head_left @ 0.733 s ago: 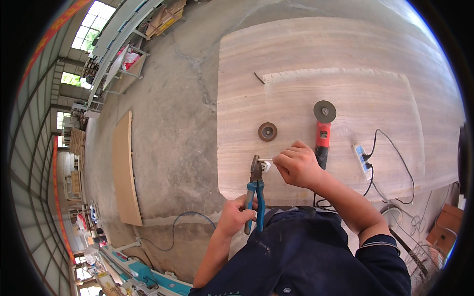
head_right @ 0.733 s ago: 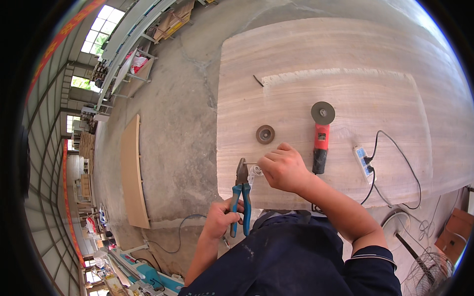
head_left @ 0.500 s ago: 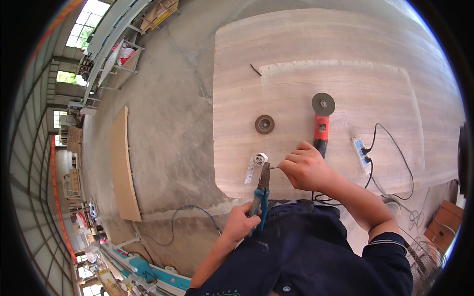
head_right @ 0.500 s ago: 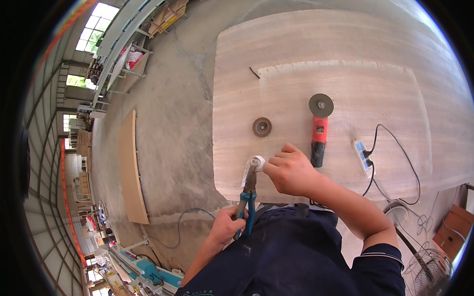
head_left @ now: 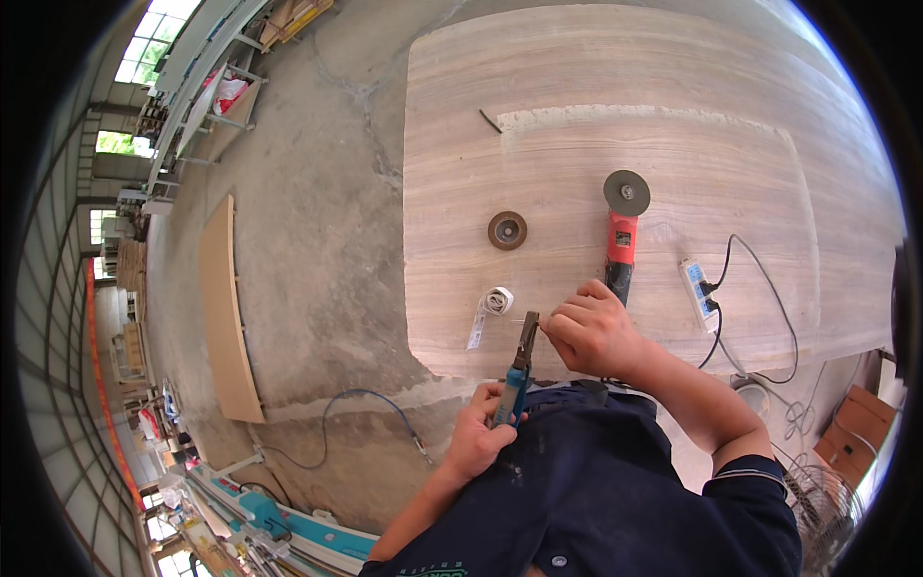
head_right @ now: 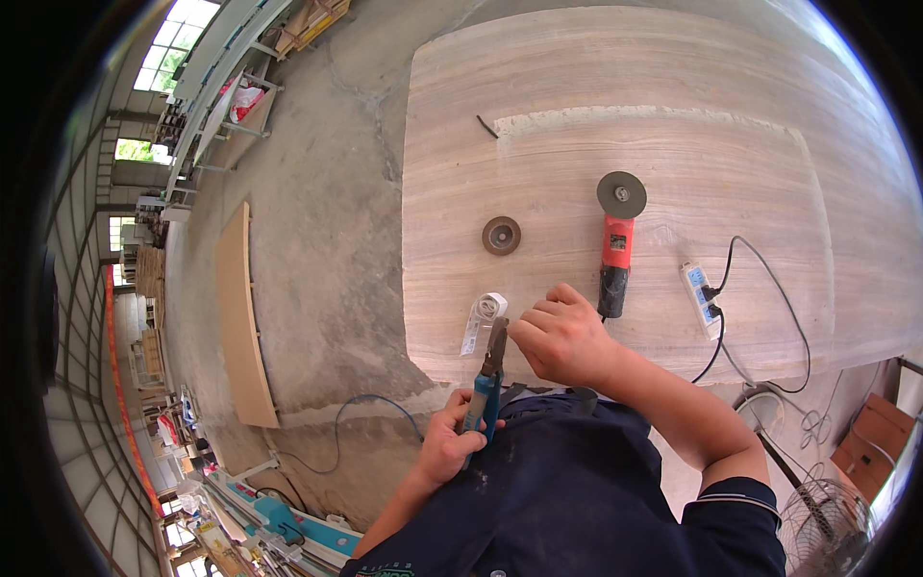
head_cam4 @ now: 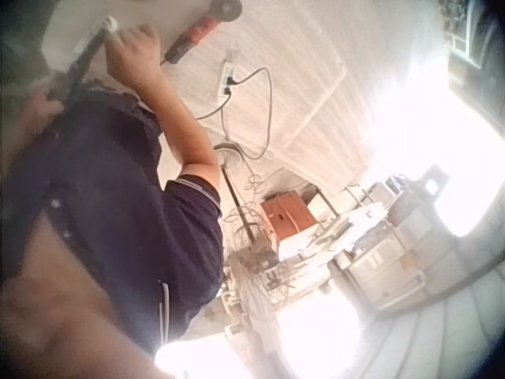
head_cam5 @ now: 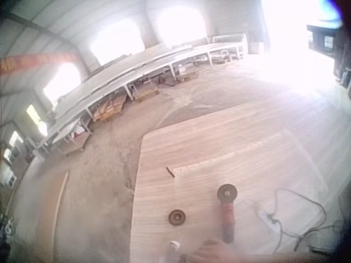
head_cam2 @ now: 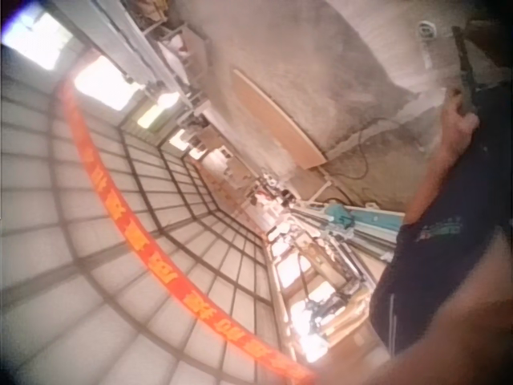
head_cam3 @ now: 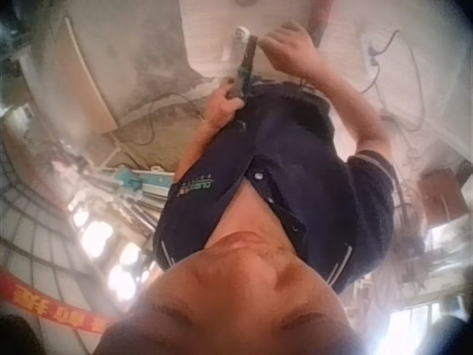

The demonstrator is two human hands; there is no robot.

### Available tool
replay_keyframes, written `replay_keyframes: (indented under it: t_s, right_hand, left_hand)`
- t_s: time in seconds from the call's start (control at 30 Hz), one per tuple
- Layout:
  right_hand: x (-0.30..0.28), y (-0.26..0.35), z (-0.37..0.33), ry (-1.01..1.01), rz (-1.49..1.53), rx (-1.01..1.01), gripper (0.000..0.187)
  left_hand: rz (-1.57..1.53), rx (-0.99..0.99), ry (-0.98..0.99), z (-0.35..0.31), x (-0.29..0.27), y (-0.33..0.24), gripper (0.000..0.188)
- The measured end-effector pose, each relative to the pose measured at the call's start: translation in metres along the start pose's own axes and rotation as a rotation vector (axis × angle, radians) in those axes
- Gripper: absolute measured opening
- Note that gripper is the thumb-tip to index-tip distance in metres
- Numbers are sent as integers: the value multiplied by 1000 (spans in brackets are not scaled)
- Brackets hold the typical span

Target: The person takes a new grinding disc from a toolbox, removes the old disc from an angle grinder using pliers, and installs the new disc.

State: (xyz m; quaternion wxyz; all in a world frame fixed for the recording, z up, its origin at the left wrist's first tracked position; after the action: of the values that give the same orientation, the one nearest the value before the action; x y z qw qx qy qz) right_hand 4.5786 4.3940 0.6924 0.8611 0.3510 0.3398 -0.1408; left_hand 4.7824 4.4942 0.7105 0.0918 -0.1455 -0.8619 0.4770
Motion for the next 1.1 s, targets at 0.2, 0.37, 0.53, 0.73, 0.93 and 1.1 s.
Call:
replay_keyframes:
  t_s: [0.2, 0.37, 0.53, 0.73, 0.93, 1.1]
  right_hand:
    - [10, -1, -3, -69, 19, 14, 11]
    - [9, -4, -4, -34, 201, 185, 16]
    - [9, -18, -26, -61, 575, 541, 25]
    - [20, -14, -39, -36, 755, 749, 25]
    - [61, -120, -137, -290, 364, 1227, 40]
    - [85, -196, -155, -135, 357, 1436, 65]
  left_hand:
    - [-72, -36, 10, 2, 5, 3, 24]
    - [-8, -19, -12, 3, 6, 4, 37]
    - [-33, -2, -102, 7, 3, 12, 35]
    - [-27, 30, -135, 8, 11, 11, 25]
    - [-187, -24, -75, 1, 5, 29, 31]
    - [-343, -161, -105, -8, 4, 43, 40]
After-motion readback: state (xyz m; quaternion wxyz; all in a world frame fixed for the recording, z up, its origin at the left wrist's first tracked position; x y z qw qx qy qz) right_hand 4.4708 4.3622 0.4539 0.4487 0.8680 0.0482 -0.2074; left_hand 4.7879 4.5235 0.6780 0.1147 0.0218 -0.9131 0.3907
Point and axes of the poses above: each hand's wrist, its own z-axis towards the middle knuckle, its own x-axis out of the palm, y = z × x, the point moved 2 cm from there along z, towards the middle knuckle, and after that the axes turned 4 degrees about y, right-handed, at the moved point
